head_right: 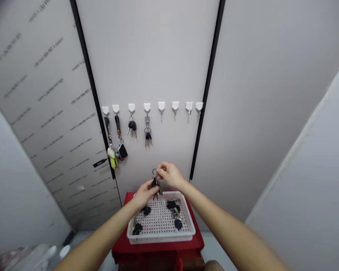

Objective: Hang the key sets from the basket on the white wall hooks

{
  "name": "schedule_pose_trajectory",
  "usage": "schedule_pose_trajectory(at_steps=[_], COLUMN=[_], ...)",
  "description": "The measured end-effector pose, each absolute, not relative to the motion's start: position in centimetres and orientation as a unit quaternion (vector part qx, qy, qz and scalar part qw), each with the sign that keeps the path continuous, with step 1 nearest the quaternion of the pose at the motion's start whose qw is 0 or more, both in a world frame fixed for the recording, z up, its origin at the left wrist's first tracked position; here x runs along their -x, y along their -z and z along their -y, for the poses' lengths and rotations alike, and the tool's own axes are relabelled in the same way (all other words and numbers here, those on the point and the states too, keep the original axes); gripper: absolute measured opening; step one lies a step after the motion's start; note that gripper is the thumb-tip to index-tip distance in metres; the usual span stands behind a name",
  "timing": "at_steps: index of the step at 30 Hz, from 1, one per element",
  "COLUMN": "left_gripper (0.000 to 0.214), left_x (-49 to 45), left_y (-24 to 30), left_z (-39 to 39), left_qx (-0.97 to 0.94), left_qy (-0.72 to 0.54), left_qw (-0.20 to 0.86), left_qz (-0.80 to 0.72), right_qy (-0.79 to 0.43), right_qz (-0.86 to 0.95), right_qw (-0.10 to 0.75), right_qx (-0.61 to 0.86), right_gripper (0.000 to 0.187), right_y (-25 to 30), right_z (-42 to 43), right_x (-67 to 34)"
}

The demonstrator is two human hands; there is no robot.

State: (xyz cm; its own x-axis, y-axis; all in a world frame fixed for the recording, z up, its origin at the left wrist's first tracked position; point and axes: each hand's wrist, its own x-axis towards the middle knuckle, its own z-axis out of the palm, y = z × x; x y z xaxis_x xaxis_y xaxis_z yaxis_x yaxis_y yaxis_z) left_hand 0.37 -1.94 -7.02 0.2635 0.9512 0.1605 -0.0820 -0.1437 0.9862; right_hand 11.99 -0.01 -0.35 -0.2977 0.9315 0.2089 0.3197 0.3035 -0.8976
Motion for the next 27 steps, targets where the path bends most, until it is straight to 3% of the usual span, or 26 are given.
schedule_pose_trajectory(at_steps=[7,12,18,27], left_gripper=[0.012,0.011,0.014,0.017], left_x=[-0.7,-1.6,-2.2,-2.4], left_y=[-3.4,-8.5,-10.3,-9.3], left_z=[-2.0,-4.7,-7.1,-6.5], left_qx=[-0.562,-0.592,-0.613,-0.626], left_qy=[-0.535,-0.552,-0.538,-0.482], left_qw=[0.468,0.391,0.35,0.339], left_qz=[-0.422,-0.438,-0.461,-0.511], right_qy=[-0.385,-0.349,-0.325,-0.279], right_qz=[0.588,0.538,0.493,0.521], right_qw=[0.584,0.666,0.693,0.668], right_qx=[0.405,0.382,0.414,0.453], right_gripper=[0.006,0.007,0.012,0.006], right_y=[-8.6,-12.9,-14.8,-12.5], right_z=[-3.3,-5.0,-6.5,-8.7], right_x=[-10.3,-9.9,-10.0,-10.5])
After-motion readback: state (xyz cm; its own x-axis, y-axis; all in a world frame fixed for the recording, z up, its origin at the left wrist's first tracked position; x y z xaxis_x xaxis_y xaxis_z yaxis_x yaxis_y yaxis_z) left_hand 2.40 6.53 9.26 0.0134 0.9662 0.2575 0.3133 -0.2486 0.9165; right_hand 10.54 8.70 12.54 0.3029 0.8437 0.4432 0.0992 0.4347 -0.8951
